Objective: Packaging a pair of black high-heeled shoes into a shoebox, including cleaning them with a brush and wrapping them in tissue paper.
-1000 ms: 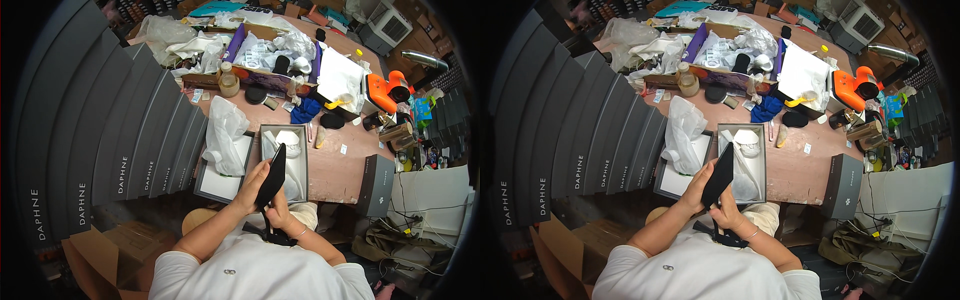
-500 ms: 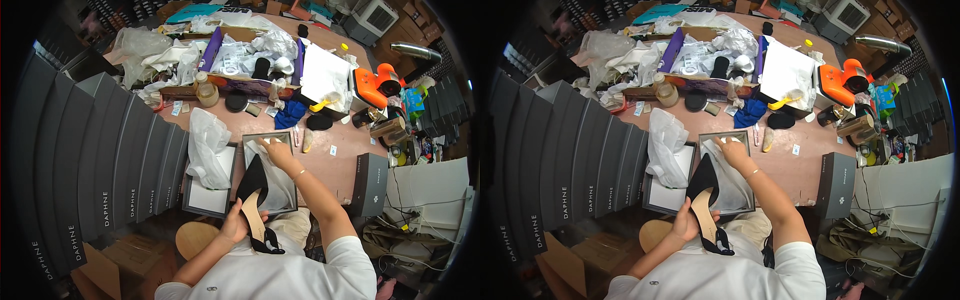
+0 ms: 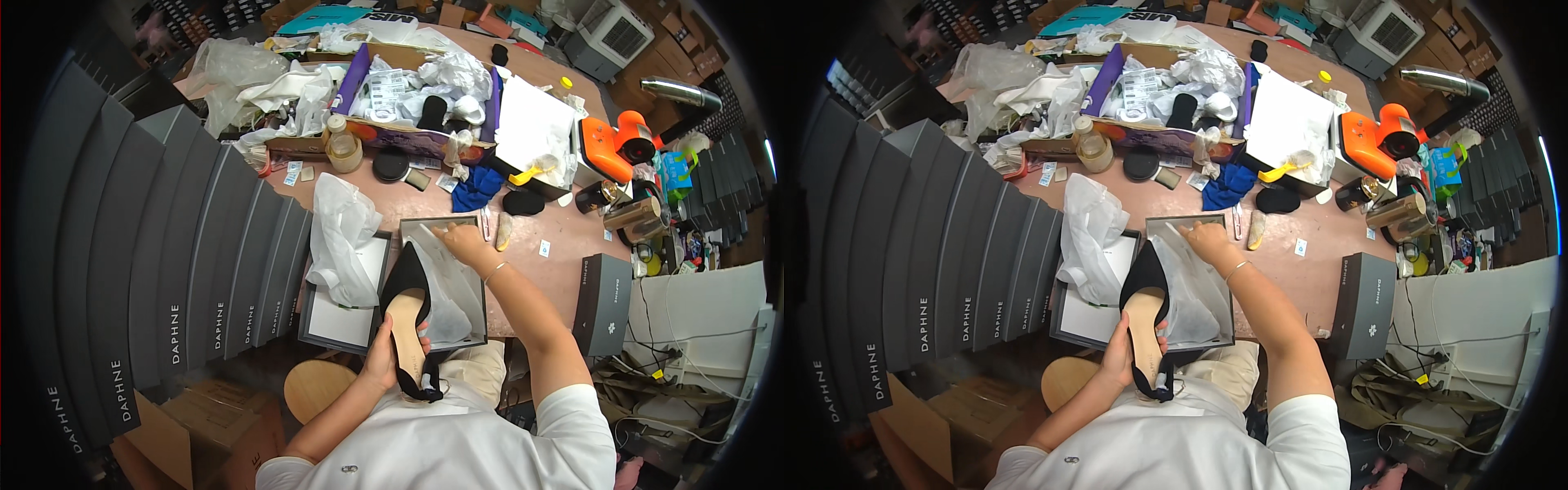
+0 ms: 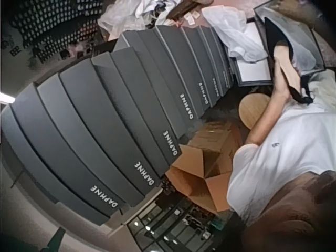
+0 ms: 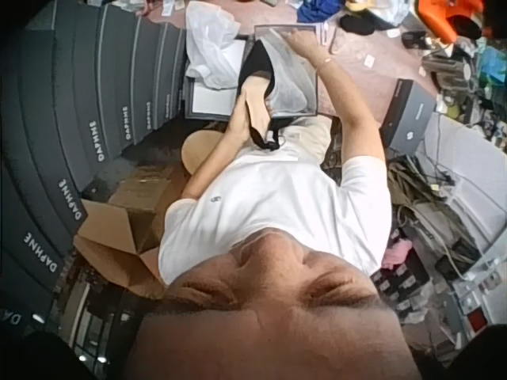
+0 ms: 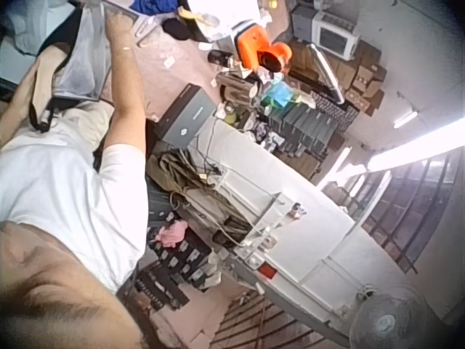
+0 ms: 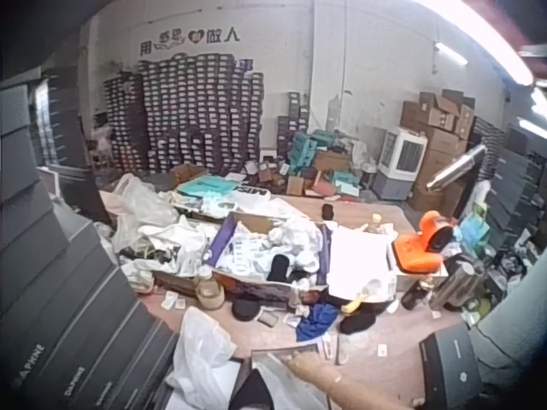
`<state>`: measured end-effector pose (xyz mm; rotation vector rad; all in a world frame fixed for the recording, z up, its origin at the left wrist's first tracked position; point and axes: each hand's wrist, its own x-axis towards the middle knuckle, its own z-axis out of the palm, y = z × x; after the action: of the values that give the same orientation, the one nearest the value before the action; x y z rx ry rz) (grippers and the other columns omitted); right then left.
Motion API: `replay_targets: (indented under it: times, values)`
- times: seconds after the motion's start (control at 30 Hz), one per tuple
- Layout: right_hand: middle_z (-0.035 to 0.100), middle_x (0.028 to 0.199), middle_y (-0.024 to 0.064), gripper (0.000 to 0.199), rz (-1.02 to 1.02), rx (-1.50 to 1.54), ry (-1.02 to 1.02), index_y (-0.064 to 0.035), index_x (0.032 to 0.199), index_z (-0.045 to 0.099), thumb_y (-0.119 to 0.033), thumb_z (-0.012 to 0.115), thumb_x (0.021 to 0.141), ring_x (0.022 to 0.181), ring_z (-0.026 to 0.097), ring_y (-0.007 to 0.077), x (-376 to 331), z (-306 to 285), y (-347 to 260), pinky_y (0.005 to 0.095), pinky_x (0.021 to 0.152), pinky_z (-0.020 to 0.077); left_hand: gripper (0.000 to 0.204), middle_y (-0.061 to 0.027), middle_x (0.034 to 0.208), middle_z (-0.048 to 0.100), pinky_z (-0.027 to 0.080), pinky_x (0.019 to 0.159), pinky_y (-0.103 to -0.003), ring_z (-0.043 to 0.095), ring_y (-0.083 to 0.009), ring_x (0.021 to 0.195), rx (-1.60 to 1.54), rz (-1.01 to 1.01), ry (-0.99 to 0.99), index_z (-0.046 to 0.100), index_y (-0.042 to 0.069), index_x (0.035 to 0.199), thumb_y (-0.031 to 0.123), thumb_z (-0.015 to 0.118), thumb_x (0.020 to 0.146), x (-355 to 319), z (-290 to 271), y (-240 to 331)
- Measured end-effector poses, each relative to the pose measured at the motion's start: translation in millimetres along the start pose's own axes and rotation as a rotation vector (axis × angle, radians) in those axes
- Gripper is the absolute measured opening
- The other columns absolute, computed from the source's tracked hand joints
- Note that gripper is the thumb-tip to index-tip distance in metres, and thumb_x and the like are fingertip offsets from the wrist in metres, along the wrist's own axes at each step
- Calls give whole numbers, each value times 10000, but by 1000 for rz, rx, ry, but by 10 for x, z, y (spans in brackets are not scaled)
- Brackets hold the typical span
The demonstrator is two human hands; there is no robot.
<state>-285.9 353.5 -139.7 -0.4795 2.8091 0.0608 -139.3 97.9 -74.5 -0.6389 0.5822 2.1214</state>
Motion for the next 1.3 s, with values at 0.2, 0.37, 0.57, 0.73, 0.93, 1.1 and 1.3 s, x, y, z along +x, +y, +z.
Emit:
replay_targets:
  times: [0.2, 0.37, 0.57, 0.73, 0.93, 1.1, 1.3]
  values:
    - [657, 915, 138, 161, 88, -3, 94, -55, 966, 610, -99, 524, 837, 826, 673, 280, 141, 300, -49, 370, 691, 542, 610, -134, 1177, 566, 524, 829, -392, 612, -234, 893, 23, 33, 42, 401, 64, 1332, 539, 409, 951, -71, -74, 1]
    - [642, 914, 133, 177, 240, -20, 63, -50, 969, 607, -103, 544, 813, 858, 656, 287, -81, 485, -36, 385, 748, 534, 604, -136, 1148, 593, 518, 846, -387, 595, -225, 913, 21, 47, 80, 430, 46, 1321, 523, 413, 952, -32, -181, 42]
    - [674, 811, 188, 179, 337, 127, 142, -27, 969, 580, -109, 567, 811, 757, 683, 328, -91, 214, 141, 434, 621, 545, 583, -136, 1130, 590, 518, 838, -392, 594, -228, 906, 41, 53, 86, 426, 48, 1312, 505, 437, 950, -45, -78, 51]
    - [673, 829, 160, 209, 357, 314, 309, -46, 959, 593, -125, 636, 771, 804, 666, 325, -605, -470, 235, 434, 689, 520, 580, -138, 1124, 581, 516, 831, -395, 589, -236, 898, 1, 37, 60, 420, 46, 1311, 504, 424, 954, 26, -69, 45]
    - [639, 842, 121, 119, -284, 589, -52, -66, 844, 635, -122, 611, 742, 866, 616, 287, -1168, -1262, -475, 429, 925, 423, 807, -140, 1189, 554, 495, 878, -428, 570, -269, 1041, 18, -31, -62, 404, 67, 1345, 719, 320, 877, 160, 10, 14]
    - [599, 1047, 114, 277, -434, 246, 500, -73, 982, 658, -197, 711, 740, 993, 554, 280, -1162, -969, -1287, 409, 966, 381, 697, -99, 1272, 510, 456, 953, -430, 517, -250, 1175, 40, 14, -6, 401, 128, 1349, 666, 332, 912, 21, 230, -82]
    - [596, 1050, 117, 409, -167, 785, 397, -76, 1060, 640, -274, 756, 722, 948, 557, 300, -1382, -598, -1404, 383, 821, 466, 615, -93, 1209, 542, 459, 952, -401, 537, -233, 1136, 83, 81, 1, 439, 103, 1301, 597, 349, 946, 15, 31, -29]
